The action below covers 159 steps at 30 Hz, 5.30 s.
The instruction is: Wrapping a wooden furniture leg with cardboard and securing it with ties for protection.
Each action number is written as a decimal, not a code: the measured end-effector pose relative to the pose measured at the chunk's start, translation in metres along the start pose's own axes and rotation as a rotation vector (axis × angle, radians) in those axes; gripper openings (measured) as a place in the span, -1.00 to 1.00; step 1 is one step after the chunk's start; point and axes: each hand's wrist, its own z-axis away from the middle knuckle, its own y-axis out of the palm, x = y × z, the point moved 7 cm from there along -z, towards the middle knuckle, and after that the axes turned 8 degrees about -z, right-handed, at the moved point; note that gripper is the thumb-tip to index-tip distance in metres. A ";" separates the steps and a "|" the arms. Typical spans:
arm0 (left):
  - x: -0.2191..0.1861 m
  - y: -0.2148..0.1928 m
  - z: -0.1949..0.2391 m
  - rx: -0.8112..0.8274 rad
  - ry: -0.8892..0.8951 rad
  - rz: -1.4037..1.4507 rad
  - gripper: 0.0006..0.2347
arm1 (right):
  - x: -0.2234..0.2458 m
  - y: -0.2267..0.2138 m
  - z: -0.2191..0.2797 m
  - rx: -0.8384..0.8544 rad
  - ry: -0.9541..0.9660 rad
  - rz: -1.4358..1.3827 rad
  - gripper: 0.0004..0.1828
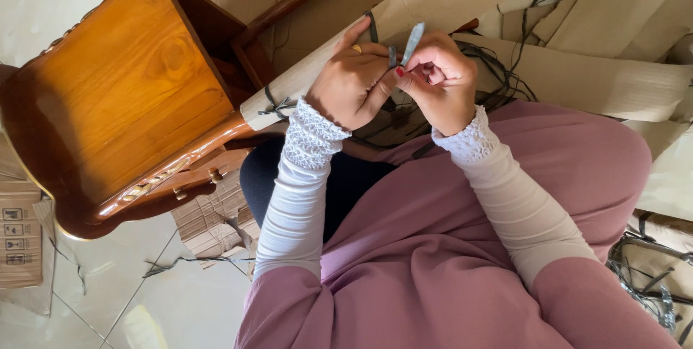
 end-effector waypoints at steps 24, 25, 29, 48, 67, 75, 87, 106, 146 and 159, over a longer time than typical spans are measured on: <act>0.004 -0.002 0.003 -0.247 -0.142 -0.213 -0.80 | 0.029 0.017 -0.003 0.230 -0.281 0.285 -0.90; 0.005 -0.001 0.004 -0.247 -0.140 -0.213 -0.80 | 0.032 0.017 -0.003 0.229 -0.283 0.285 -0.90; 0.004 0.001 0.004 -0.274 -0.113 -0.240 -0.84 | 0.051 0.014 -0.005 0.218 -0.309 0.260 -0.89; 0.016 0.006 0.010 -0.269 -0.220 -0.359 -0.86 | 0.035 0.024 0.003 0.405 -0.234 0.181 -0.89; 0.017 0.004 0.006 -0.260 -0.274 -0.276 -0.84 | 0.018 0.028 0.000 0.181 -0.191 0.252 -0.82; 0.014 0.004 0.009 -0.331 -0.208 -0.352 -0.85 | 0.005 0.027 0.003 0.003 -0.052 0.219 -0.81; -0.006 -0.014 0.003 -0.390 -0.076 -0.222 -0.76 | 0.017 0.029 0.001 -0.072 -0.366 0.462 -0.83; -0.006 -0.013 0.008 -0.398 -0.044 -0.167 -0.83 | 0.025 0.032 0.006 -0.020 -0.424 0.526 -0.82; -0.003 -0.019 0.008 -0.545 -0.191 -0.280 -0.75 | 0.033 0.017 0.020 0.114 -0.118 0.674 -0.88; 0.023 -0.034 0.000 -0.307 -0.522 0.212 -0.73 | 0.063 0.040 0.003 0.245 -0.223 0.008 -0.54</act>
